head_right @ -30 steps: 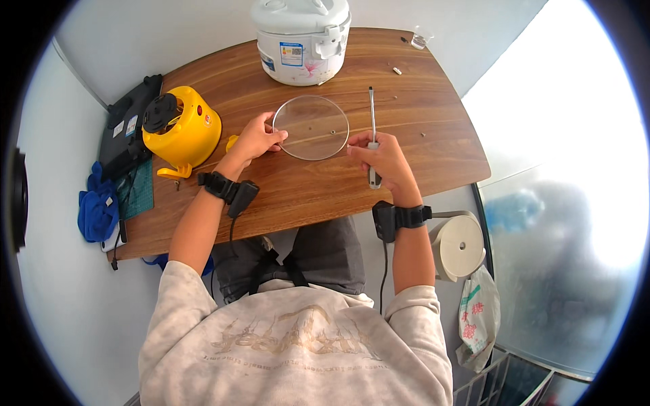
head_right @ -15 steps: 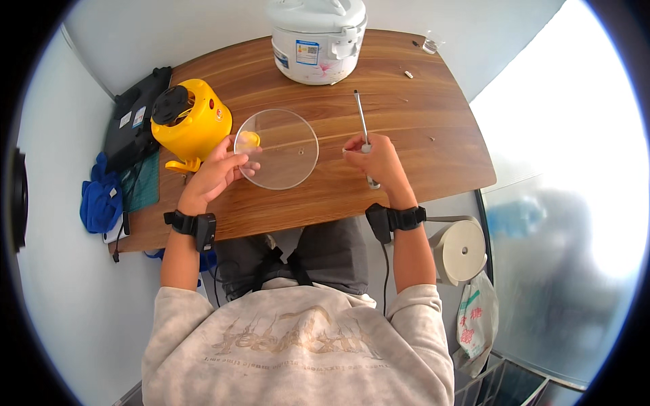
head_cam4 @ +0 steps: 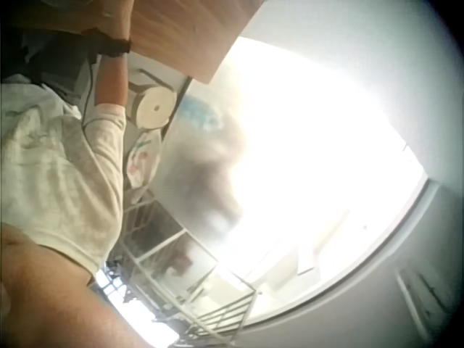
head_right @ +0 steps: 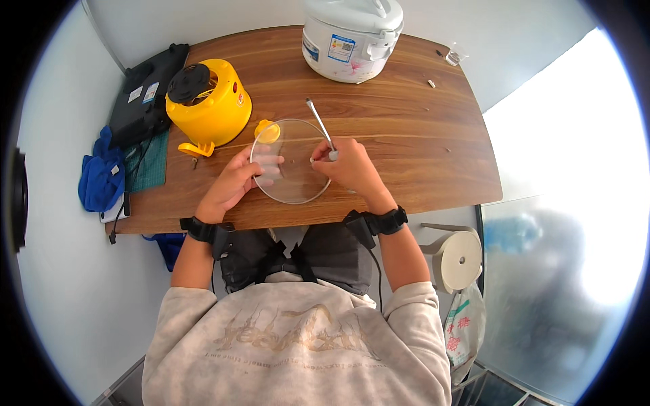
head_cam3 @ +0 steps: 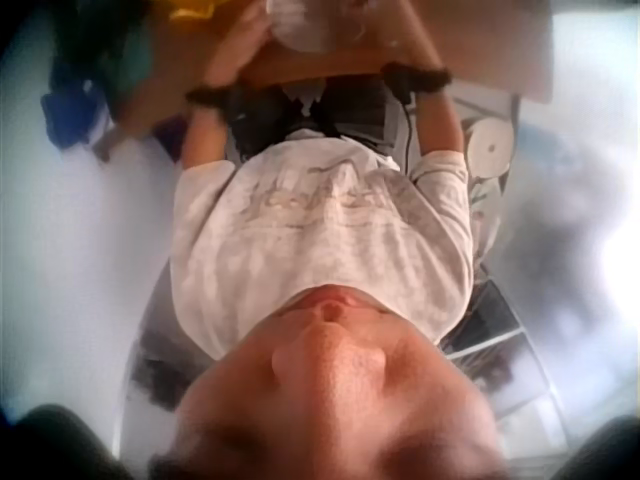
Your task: The person uses a screwdriver to remove screws from the bottom of a yellow kettle and then from a glass lid. They remove the kettle's base cover to expose internal wiring and detach a yellow plastic component from the glass lid.
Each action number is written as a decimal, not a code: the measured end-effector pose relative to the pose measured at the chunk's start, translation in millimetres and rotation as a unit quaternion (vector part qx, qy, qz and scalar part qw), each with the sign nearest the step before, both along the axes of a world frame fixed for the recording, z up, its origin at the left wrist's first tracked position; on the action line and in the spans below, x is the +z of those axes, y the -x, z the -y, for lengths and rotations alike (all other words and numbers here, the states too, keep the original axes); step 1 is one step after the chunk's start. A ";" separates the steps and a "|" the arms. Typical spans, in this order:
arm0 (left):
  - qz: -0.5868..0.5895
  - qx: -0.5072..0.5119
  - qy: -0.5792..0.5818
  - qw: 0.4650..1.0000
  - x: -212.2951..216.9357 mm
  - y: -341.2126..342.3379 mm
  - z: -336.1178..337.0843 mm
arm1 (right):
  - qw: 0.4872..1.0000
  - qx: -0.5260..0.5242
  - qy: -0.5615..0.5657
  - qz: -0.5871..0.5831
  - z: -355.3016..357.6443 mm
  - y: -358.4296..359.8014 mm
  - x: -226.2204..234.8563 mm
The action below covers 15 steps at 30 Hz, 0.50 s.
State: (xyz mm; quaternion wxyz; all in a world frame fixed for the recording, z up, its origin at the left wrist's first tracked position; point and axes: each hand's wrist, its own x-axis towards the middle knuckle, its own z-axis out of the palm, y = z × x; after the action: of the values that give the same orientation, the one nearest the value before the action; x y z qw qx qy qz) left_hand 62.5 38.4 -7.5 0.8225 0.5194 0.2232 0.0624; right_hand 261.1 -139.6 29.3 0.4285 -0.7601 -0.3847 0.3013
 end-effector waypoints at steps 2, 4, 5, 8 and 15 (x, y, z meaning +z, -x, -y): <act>0.002 -0.007 -0.011 1.000 -1.3 -1.4 2.0 | 0.999 0.016 -0.006 0.027 -8.5 8.0 -2.1; 0.005 -0.013 -0.036 0.999 -1.4 -1.9 2.9 | 0.999 0.027 0.000 0.041 -13.6 13.5 -4.6; 0.008 -0.009 -0.043 0.999 -2.3 -2.0 3.5 | 0.999 0.031 0.007 0.041 -17.0 15.8 -6.9; 0.019 0.004 -0.056 0.998 -6.2 -3.1 6.5 | 0.997 0.043 0.003 0.070 -24.2 20.2 -16.9; 0.039 0.013 -0.034 0.999 -11.4 -2.2 4.5 | 0.997 0.028 0.029 0.064 -31.7 30.7 -10.9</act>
State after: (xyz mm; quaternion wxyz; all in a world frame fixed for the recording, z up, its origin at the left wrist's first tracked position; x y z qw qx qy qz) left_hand 64.7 33.9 -18.9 0.8115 0.5413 0.1953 0.1015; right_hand 230.4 -107.9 18.3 0.3720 -0.7788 -0.4235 0.2753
